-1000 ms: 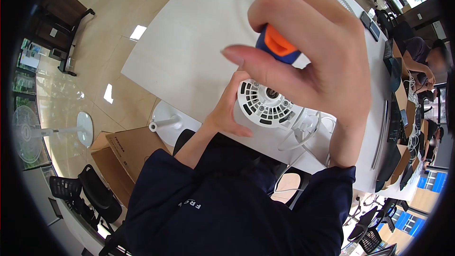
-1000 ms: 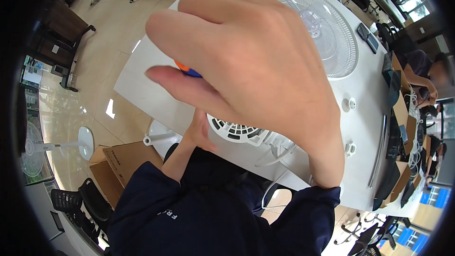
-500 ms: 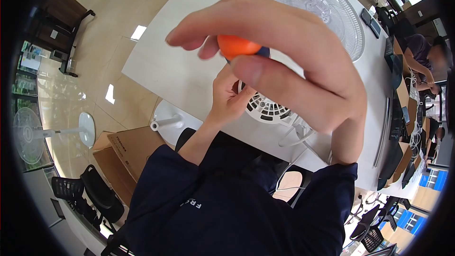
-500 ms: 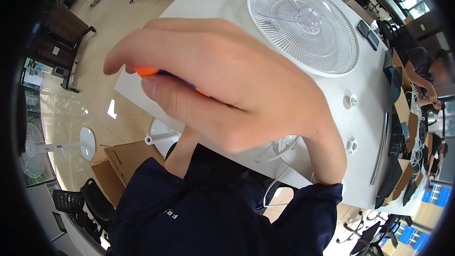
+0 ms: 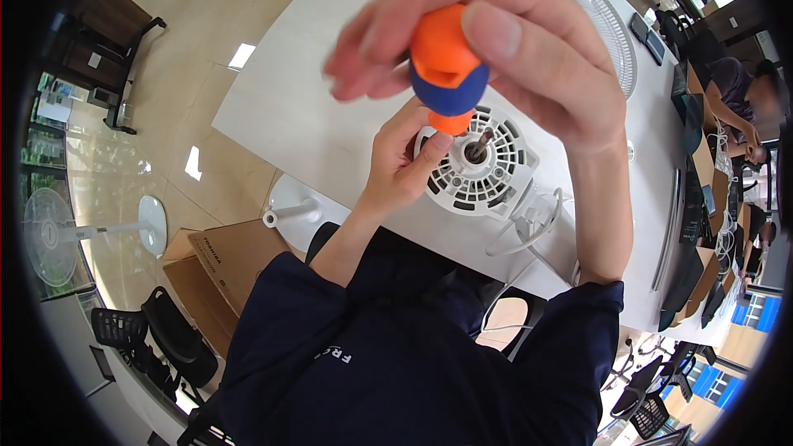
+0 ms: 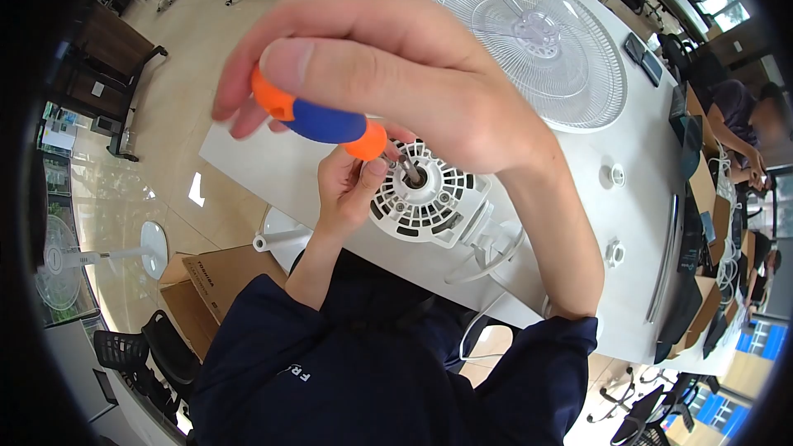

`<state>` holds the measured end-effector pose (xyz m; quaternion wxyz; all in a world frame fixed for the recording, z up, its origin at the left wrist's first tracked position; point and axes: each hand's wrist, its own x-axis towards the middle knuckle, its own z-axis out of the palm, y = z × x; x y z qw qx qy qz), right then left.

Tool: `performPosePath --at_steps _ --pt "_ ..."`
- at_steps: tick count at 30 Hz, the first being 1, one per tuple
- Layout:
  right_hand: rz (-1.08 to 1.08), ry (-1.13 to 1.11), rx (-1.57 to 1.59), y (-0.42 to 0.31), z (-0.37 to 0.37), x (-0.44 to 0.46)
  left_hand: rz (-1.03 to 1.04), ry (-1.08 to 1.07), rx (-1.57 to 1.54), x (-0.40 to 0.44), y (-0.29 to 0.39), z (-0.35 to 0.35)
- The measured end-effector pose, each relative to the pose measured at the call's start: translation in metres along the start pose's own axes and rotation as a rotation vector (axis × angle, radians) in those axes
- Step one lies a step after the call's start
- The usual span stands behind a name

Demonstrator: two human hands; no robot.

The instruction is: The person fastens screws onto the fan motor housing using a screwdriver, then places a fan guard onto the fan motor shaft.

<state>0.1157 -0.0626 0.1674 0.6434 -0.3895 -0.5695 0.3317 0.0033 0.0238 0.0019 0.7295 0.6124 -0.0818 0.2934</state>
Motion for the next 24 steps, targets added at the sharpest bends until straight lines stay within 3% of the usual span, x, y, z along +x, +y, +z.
performPosePath --at_steps 3,6,9,11,13,15,16,21,22,24 --pt "0.14 0.019 -0.062 -0.005 -0.005 -0.004 -0.015 -0.053 -0.009 -0.007 -0.004 -0.006" --pt "0.001 0.112 -0.347 0.005 -0.004 -0.006 -0.024 0.028 -0.152 -0.009 -0.006 0.001" --pt "-0.042 0.14 -0.483 -0.006 -0.003 -0.005 -0.051 -0.034 -0.099 -0.003 -0.006 -0.004" --pt "0.44 0.076 -0.001 -0.032 0.003 0.004 -0.063 -0.018 -0.102 -0.003 -0.006 -0.003" --pt "0.368 0.035 0.037 -0.013 -0.001 -0.004 -0.077 -0.004 -0.108 -0.002 -0.005 -0.001" --pt "-0.025 0.108 -0.238 0.004 0.008 -0.005 -0.05 0.021 -0.113 -0.002 -0.003 0.001" --pt "-0.025 0.109 -0.239 0.003 0.014 -0.003 -0.05 0.019 -0.114 -0.002 -0.004 0.001" --pt "0.345 0.634 -0.259 -0.03 0.06 0.014 -0.087 -0.039 -0.128 -0.007 -0.012 -0.008" --pt "0.012 0.245 -0.244 0.004 0.01 -0.005 -0.087 -0.038 -0.127 -0.006 -0.009 -0.006" --pt "0.127 0.112 -0.052 -0.007 -0.008 -0.003 -0.1 0.044 -0.102 -0.001 0.0 0.003"
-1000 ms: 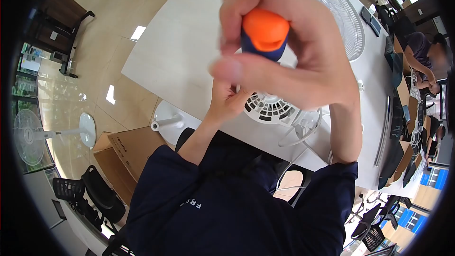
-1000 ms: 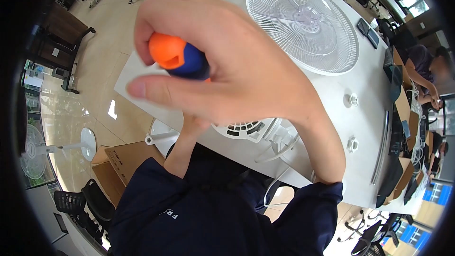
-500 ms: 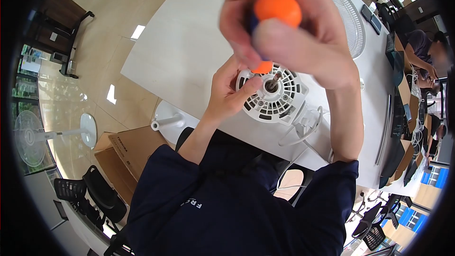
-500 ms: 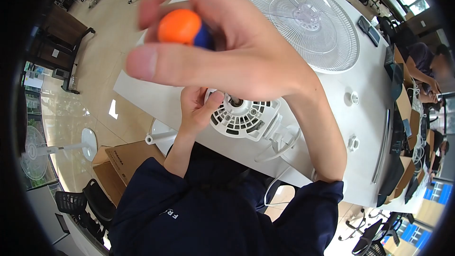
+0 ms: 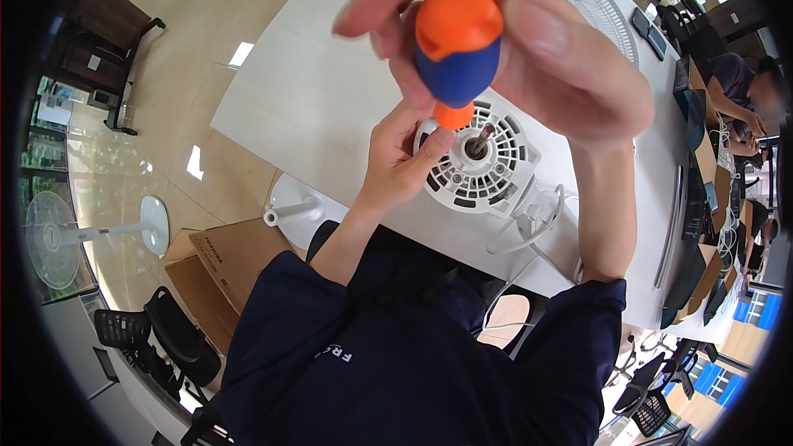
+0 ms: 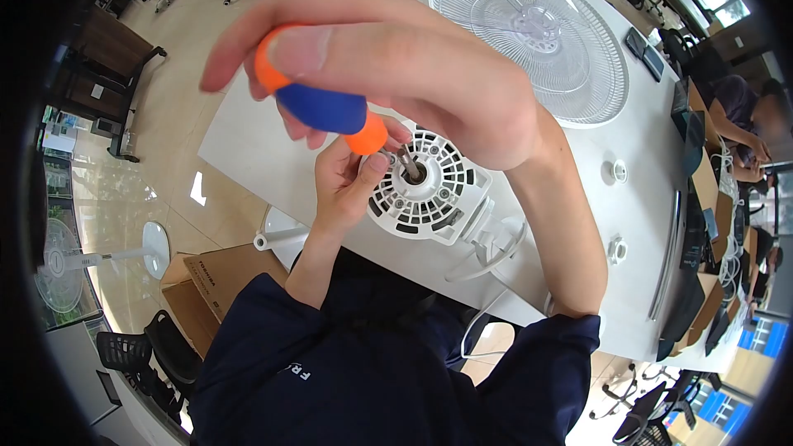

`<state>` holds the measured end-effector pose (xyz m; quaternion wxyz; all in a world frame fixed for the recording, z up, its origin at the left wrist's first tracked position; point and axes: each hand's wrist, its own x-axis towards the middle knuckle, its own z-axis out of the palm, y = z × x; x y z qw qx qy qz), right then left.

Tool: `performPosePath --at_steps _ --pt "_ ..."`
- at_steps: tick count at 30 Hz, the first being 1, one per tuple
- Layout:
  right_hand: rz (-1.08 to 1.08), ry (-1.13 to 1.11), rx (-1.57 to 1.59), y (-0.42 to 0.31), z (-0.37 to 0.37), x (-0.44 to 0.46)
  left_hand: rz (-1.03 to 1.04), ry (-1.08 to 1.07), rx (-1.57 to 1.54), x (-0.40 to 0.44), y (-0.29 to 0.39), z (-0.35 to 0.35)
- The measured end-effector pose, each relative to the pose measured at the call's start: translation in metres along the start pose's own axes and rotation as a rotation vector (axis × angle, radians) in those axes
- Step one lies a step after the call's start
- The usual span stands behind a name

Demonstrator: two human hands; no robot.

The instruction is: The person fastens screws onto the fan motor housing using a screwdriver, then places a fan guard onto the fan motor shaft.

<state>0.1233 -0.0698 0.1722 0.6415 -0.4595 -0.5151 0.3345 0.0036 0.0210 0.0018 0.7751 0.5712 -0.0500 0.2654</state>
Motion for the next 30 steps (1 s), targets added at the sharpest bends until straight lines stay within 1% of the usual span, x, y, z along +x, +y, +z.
performPosePath --at_steps 1,2,3,5,6,7,9,10,11,12,13,15,16,17,19,20,22,23,24,25,27,28,29,30 --pt "0.121 -0.145 0.174 -0.003 -0.002 0.001 -0.001 0.0 -0.001 0.0 -0.001 -0.002" --pt "0.125 -0.063 0.126 0.001 0.002 0.0 0.009 -0.041 0.016 -0.001 -0.004 -0.007" --pt "0.126 -0.061 0.125 -0.013 0.019 0.009 0.018 -0.082 0.034 -0.001 -0.005 -0.009" --pt "0.608 0.645 0.096 -0.056 0.057 0.035 0.018 -0.074 0.022 -0.002 -0.003 -0.007" --pt "0.346 0.016 0.622 -0.035 0.003 0.006 0.02 -0.063 0.012 -0.002 -0.002 -0.007" --pt "0.347 0.015 0.624 -0.012 0.004 0.0 0.02 -0.061 0.013 -0.003 -0.003 -0.006" --pt "-0.243 0.127 -0.35 0.014 0.012 -0.001 0.039 -0.035 0.009 -0.004 -0.006 -0.005" --pt "-0.199 0.106 -0.415 0.009 0.009 -0.005 0.039 -0.035 0.009 -0.004 -0.004 -0.006" --pt "-0.199 0.106 -0.415 0.003 0.006 -0.005 -0.034 -0.042 -0.031 -0.004 -0.001 -0.006" --pt "-0.031 -0.01 -0.151 -0.002 0.001 -0.004 -0.107 -0.05 -0.071 -0.004 0.001 -0.007" --pt "0.135 -0.125 0.115 -0.005 -0.002 -0.002 -0.107 -0.05 -0.071 -0.003 0.0 -0.007" --pt "0.096 -0.097 0.126 0.006 0.0 -0.001 0.063 -0.084 0.007 0.002 -0.004 -0.006" --pt "-0.007 -0.066 0.007 0.01 0.003 -0.003 -0.014 -0.078 0.022 -0.001 0.003 -0.006" --pt "-0.11 -0.035 -0.113 0.013 0.005 -0.004 -0.015 -0.078 0.021 -0.002 0.002 -0.006" --pt "-0.136 0.01 -0.146 0.019 0.01 -0.004 0.051 -0.041 0.153 -0.004 -0.007 -0.009" --pt "-0.16 0.053 -0.178 0.022 0.013 -0.003 0.051 -0.041 0.154 -0.005 -0.013 -0.012" --pt "-0.211 0.137 -0.242 0.026 0.018 -0.002 0.132 -0.095 0.114 -0.007 -0.022 -0.019" --pt "-0.235 0.181 -0.274 0.027 0.018 -0.002 0.131 -0.095 0.114 -0.006 -0.017 -0.014" --pt "0.097 -0.002 -0.015 -0.004 0.009 -0.002 0.085 -0.068 0.034 -0.003 -0.008 -0.007" --pt "0.097 -0.003 -0.015 0.0 0.007 -0.001 0.039 -0.041 -0.046 -0.001 -0.001 -0.001" --pt "0.091 -0.027 0.03 0.01 0.004 0.0 0.054 -0.054 -0.074 -0.001 -0.004 -0.005" --pt "0.164 0.011 0.054 0.003 0.009 -0.005 0.003 -0.072 0.016 -0.006 -0.012 -0.015" --pt "0.164 0.012 0.055 0.003 0.01 -0.005 -0.049 -0.09 0.105 -0.009 -0.017 -0.021" --pt "-0.011 -0.005 0.004 0.002 0.01 -0.004 -0.048 -0.09 0.105 -0.011 -0.02 -0.022"
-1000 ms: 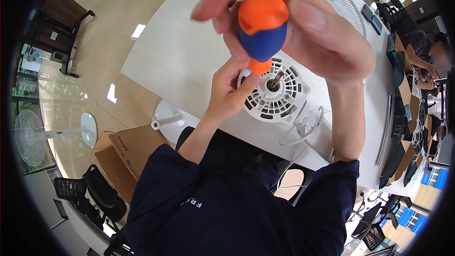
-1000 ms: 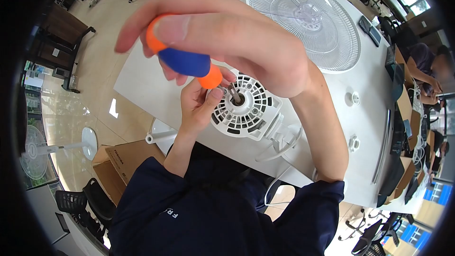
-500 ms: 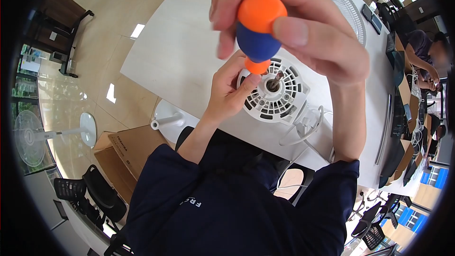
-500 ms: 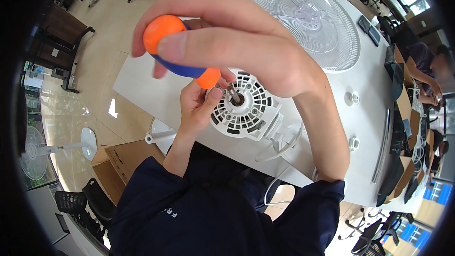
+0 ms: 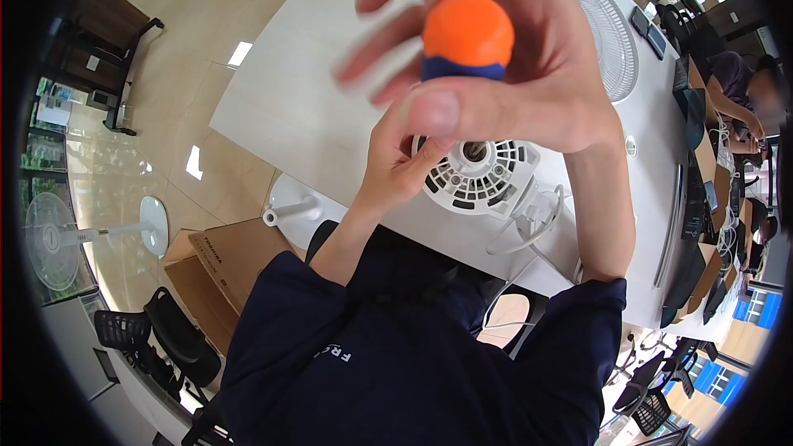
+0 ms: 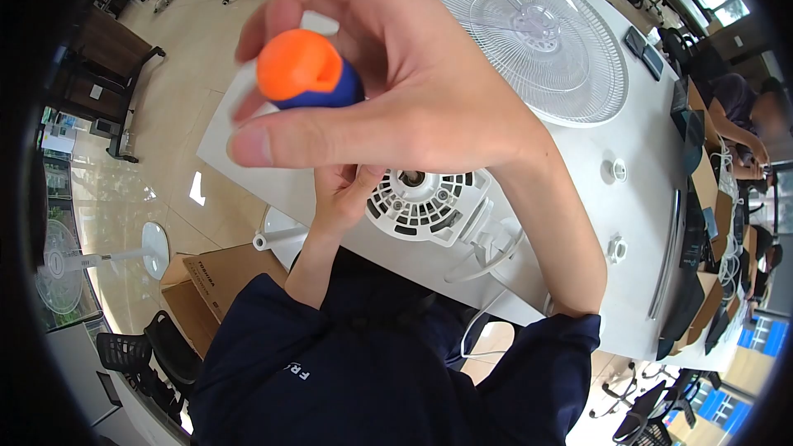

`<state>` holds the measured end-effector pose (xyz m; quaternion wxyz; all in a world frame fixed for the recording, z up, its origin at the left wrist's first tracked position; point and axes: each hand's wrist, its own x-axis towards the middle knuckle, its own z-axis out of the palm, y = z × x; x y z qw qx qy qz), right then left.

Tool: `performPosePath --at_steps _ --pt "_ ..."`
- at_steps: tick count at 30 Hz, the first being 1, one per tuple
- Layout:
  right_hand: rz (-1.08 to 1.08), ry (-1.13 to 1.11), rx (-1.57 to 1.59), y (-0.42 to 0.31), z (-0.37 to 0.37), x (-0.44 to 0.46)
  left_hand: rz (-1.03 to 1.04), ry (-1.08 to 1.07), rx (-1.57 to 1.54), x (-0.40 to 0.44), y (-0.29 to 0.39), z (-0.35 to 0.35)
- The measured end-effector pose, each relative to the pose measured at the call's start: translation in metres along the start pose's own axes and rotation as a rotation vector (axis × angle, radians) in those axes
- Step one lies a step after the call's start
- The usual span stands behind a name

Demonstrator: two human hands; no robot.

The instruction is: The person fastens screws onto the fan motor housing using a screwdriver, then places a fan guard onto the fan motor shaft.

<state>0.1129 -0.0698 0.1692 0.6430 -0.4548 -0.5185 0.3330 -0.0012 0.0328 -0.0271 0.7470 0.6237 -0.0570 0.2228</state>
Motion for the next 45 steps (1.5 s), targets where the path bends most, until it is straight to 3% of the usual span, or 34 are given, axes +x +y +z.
performPosePath --at_steps 1,2,5,6,9,10,11,15,17,19,22,24,27,34,37,39,40,45 --pt "-0.175 -0.018 -0.051 -0.001 0.0 0.001 0.031 0.017 0.016 -0.001 -0.002 0.001" --pt "-0.175 -0.017 -0.05 -0.005 0.002 0.001 0.06 0.033 0.031 -0.001 0.001 0.004" --pt "0.328 0.051 -0.066 -0.024 0.008 -0.002 -0.016 0.067 -0.205 0.008 0.021 0.017" --pt "0.082 -0.088 0.004 0.002 -0.003 0.007 -0.016 0.067 -0.205 0.01 0.024 0.021" --pt "0.094 -0.05 0.023 -0.022 0.001 0.0 0.066 0.136 -0.274 0.01 0.024 0.022" --pt "-0.263 0.061 -0.081 0.032 0.003 0.008 0.014 0.093 -0.212 0.006 0.016 0.014" --pt "-0.263 0.061 -0.081 0.03 0.002 0.007 -0.037 0.049 -0.149 0.003 0.01 0.009" --pt "0.069 -0.016 0.001 0.0 -0.002 -0.004 -0.012 0.058 -0.099 0.003 0.004 0.009" --pt "0.236 -0.054 0.044 -0.012 -0.003 -0.006 0.127 0.023 -0.288 0.008 0.008 0.016" --pt "0.237 -0.105 0.162 -0.013 -0.006 -0.002 0.104 0.019 -0.243 0.013 0.012 0.016" --pt "0.185 -0.104 0.032 0.007 -0.01 0.005 0.141 0.082 -0.275 0.014 0.017 0.022" --pt "-0.365 -0.034 -0.075 0.032 -0.008 0.01 0.123 0.079 -0.271 0.01 0.016 0.021" --pt "-0.214 -0.083 -0.331 0.01 -0.014 0.004 0.116 0.084 -0.253 0.008 0.013 0.019" --pt "-0.364 -0.126 -0.77 -0.004 -0.019 0.002 0.142 0.142 -0.197 0.007 0.011 0.021" --pt "-0.347 -0.156 -0.735 -0.002 -0.017 0.001 0.076 0.157 -0.062 -0.003 0.0 0.013" --pt "0.008 -0.217 -0.194 0.005 -0.012 -0.003 0.149 0.181 -0.019 0.001 0.001 0.016" --pt "0.01 -0.232 -0.063 0.009 -0.012 -0.003 0.222 0.206 0.022 0.004 0.002 0.019" --pt "-0.015 -0.209 -0.284 0.002 -0.027 -0.001 0.226 0.176 -0.166 0.008 0.014 0.025"
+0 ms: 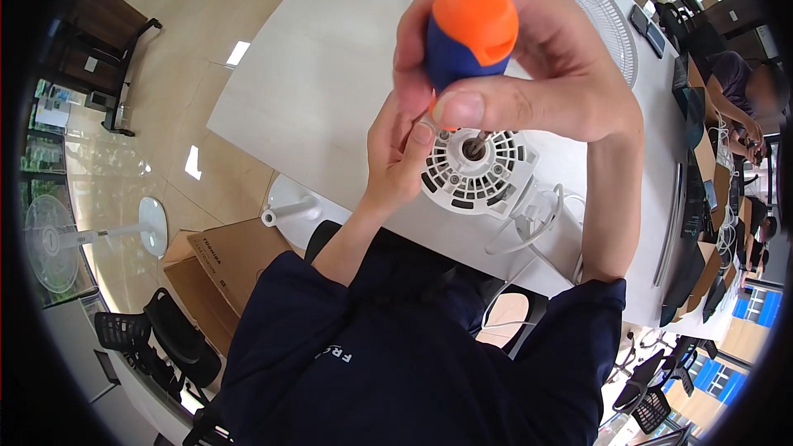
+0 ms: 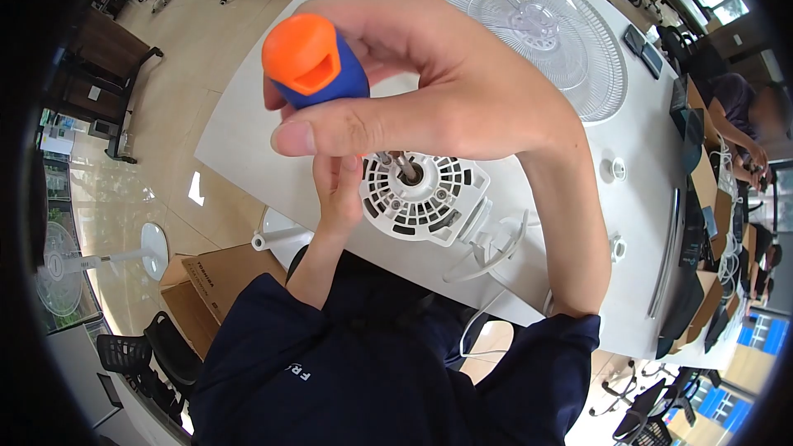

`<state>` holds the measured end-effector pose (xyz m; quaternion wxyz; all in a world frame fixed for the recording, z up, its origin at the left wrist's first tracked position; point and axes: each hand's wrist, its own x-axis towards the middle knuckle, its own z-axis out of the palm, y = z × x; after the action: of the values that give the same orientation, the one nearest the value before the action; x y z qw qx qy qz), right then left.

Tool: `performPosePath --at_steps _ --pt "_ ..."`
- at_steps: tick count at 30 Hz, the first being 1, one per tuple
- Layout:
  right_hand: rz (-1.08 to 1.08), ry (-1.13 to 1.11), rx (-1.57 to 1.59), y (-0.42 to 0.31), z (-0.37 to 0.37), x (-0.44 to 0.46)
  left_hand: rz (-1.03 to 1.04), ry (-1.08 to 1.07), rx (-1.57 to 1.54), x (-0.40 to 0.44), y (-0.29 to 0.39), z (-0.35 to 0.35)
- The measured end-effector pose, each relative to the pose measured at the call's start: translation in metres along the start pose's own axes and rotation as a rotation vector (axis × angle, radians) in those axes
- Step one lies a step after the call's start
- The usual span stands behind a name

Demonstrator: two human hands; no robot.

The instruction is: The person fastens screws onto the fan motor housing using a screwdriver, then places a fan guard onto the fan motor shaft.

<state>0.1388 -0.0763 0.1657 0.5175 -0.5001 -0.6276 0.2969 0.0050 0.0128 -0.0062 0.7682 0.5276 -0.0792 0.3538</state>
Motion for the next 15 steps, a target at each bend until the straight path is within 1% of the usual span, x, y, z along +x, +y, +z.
performPosePath --at_steps 1,2,4,5,7,10,11,13,14,15 --pt "-0.046 0.016 -0.125 0.0 -0.002 0.0 -0.016 -0.032 -0.031 0.001 0.001 0.0" --pt "-0.046 0.018 -0.124 -0.003 0.0 0.001 -0.018 -0.033 -0.032 0.0 -0.002 -0.001" --pt "-0.288 0.211 -0.374 -0.012 0.007 0.004 0.043 -0.029 0.002 -0.002 -0.007 -0.004" --pt "-0.287 0.212 -0.373 -0.014 0.009 0.003 0.041 -0.028 0.003 -0.002 -0.006 -0.003" --pt "-0.266 0.224 -0.543 -0.017 0.011 -0.001 -0.02 0.02 0.052 -0.001 -0.002 0.0" --pt "-0.24 0.236 -0.8 -0.022 0.013 -0.002 -0.053 0.022 0.066 0.001 -0.001 0.0" --pt "-0.243 0.237 -0.803 -0.025 0.013 -0.001 -0.049 0.02 0.066 0.001 -0.006 -0.002" --pt "-0.091 0.091 -0.721 -0.03 0.013 0.0 -0.009 -0.015 0.016 -0.001 -0.024 -0.008" --pt "-0.094 0.093 -0.726 -0.032 0.012 -0.001 -0.005 -0.019 0.015 -0.002 -0.029 -0.011" --pt "-0.152 0.1 -0.756 -0.034 0.009 -0.003 0.013 -0.041 0.052 -0.001 -0.033 -0.015"
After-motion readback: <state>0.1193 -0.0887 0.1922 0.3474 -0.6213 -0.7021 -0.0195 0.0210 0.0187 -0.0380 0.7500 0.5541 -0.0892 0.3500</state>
